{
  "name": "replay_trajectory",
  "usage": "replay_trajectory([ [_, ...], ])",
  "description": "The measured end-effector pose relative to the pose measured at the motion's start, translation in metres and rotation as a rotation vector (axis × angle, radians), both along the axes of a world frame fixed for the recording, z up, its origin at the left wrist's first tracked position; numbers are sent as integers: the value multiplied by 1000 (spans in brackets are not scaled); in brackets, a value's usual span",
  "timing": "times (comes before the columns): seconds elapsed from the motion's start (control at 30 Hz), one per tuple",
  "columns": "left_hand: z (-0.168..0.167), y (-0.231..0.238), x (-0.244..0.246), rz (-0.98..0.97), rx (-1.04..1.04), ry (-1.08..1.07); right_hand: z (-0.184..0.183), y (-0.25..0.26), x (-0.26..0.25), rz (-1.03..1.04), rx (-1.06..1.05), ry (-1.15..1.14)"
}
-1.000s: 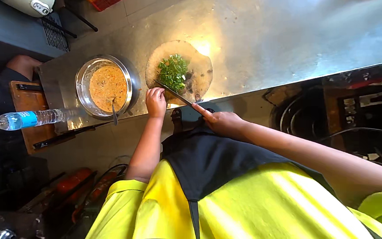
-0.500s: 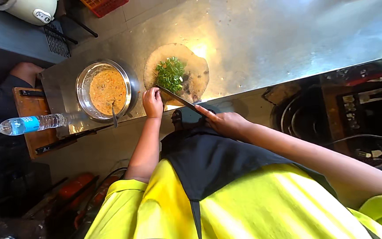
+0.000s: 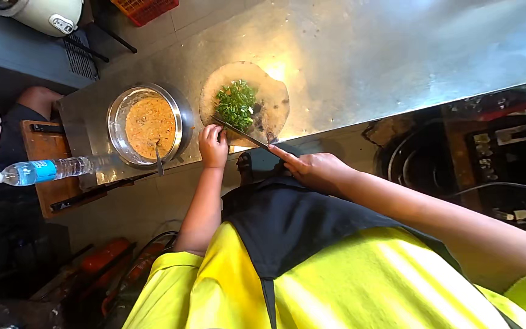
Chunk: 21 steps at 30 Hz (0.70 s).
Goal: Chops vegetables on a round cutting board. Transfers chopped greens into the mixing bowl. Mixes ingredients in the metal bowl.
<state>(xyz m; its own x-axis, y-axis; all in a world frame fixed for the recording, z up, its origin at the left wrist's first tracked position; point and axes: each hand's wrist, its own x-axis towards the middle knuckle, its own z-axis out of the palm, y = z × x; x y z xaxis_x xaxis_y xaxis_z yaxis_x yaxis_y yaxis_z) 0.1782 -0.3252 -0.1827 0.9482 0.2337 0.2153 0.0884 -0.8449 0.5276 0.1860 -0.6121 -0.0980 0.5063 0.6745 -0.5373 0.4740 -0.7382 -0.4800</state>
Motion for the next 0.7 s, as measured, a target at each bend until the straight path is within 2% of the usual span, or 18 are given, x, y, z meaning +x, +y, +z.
replay_trajectory([
  [0.13,-4,-1,2,18,36,-18,1,12,1,-12,-108,128],
  [0.37,-7,-1,0,16,44,-47,-21,52,15,-42,-122,218],
  [0.53,4,-1,8,124,-63,110,-22,19,0,-25,-96,154],
  [0.63,1,-2,8,151,-77,86,-15,8,-4,-31,-164,195],
  [0.7,1,-5,4,134,-76,82,-15,9,-2,-33,-107,153],
])
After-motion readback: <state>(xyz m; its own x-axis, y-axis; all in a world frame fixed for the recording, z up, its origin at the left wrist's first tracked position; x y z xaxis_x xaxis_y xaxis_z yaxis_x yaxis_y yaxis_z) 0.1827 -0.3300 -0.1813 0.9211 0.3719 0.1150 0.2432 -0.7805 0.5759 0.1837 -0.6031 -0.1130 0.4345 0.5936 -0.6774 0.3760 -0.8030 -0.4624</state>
